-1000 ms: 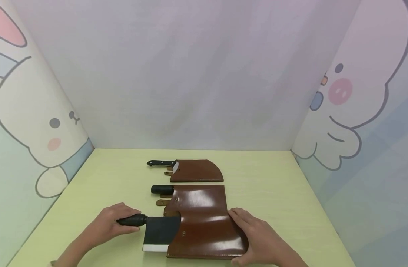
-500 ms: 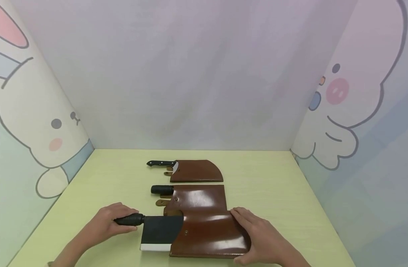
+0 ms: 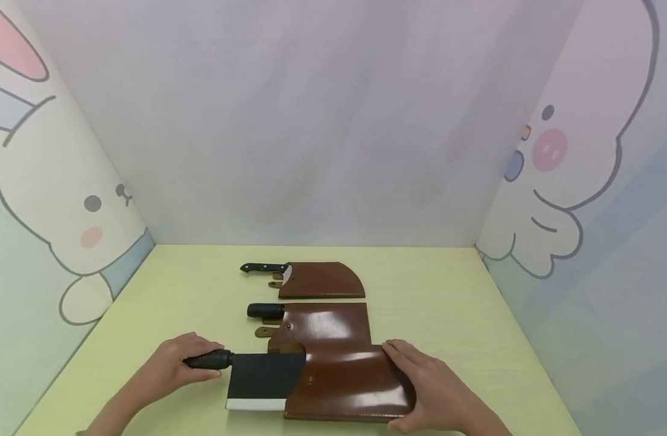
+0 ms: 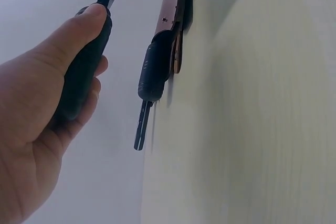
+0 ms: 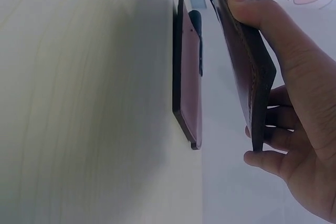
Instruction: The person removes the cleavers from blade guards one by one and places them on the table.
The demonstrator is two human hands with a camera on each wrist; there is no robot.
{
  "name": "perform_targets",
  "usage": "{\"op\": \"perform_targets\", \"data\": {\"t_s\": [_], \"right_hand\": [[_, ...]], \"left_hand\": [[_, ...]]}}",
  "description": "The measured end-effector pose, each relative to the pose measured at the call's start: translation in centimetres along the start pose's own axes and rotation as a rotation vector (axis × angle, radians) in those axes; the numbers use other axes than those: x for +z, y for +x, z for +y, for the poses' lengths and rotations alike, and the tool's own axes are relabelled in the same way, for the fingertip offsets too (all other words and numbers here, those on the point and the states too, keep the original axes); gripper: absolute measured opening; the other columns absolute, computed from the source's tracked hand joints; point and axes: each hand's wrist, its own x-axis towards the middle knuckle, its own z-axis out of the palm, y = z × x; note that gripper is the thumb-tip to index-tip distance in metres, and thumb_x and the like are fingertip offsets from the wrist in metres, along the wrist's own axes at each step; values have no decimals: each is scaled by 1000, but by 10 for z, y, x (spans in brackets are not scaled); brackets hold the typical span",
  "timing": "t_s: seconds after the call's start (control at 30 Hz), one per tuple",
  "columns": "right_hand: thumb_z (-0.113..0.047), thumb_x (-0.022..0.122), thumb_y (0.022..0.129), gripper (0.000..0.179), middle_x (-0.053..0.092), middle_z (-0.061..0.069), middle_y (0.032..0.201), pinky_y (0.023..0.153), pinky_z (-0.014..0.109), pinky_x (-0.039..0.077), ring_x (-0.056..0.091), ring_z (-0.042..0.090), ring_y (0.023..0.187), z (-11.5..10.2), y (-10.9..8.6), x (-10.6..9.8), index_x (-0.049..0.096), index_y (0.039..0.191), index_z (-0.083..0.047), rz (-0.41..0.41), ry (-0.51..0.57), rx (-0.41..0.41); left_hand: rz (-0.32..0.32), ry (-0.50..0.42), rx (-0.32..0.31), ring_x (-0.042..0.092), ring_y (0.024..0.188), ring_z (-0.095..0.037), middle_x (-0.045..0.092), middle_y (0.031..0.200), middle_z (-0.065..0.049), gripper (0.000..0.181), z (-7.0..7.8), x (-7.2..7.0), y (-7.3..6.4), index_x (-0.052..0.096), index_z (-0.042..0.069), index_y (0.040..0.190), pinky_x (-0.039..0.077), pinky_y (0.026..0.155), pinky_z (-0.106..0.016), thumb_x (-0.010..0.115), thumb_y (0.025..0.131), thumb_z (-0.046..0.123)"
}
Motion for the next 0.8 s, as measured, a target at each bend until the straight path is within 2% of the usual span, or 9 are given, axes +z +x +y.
{"op": "perform_targets", "data": {"t_s": [0.33, 0.6, 0.8], "right_hand": [[-77, 81, 65, 112, 52, -1, 149, 81, 33, 57, 64, 19, 116, 4, -1, 1, 43, 155, -21, -25, 6, 18], [-78, 79, 67, 111, 51, -1, 149, 81, 33, 57, 63, 21, 118, 6, -1, 1, 41, 156, -23, -81, 35, 56], [-78, 79, 68, 110, 51, -2, 148, 80, 31, 56, 62, 18, 117, 8, -3, 3, 42, 155, -23, -103, 49, 70]], "left_hand": [[-4, -18, -23, 58, 87, 1, 71, 99, 18, 36, -8, 3, -3, 78, 24, 109, 50, 68, -23, 81, 83, 49], [-37, 2, -68, 57, 87, 1, 71, 100, 16, 35, -11, 1, -7, 78, 23, 110, 50, 69, -24, 84, 82, 44], [-57, -3, -72, 56, 87, 1, 71, 100, 13, 37, -14, -1, -10, 78, 22, 111, 48, 68, -24, 82, 83, 46]]}}
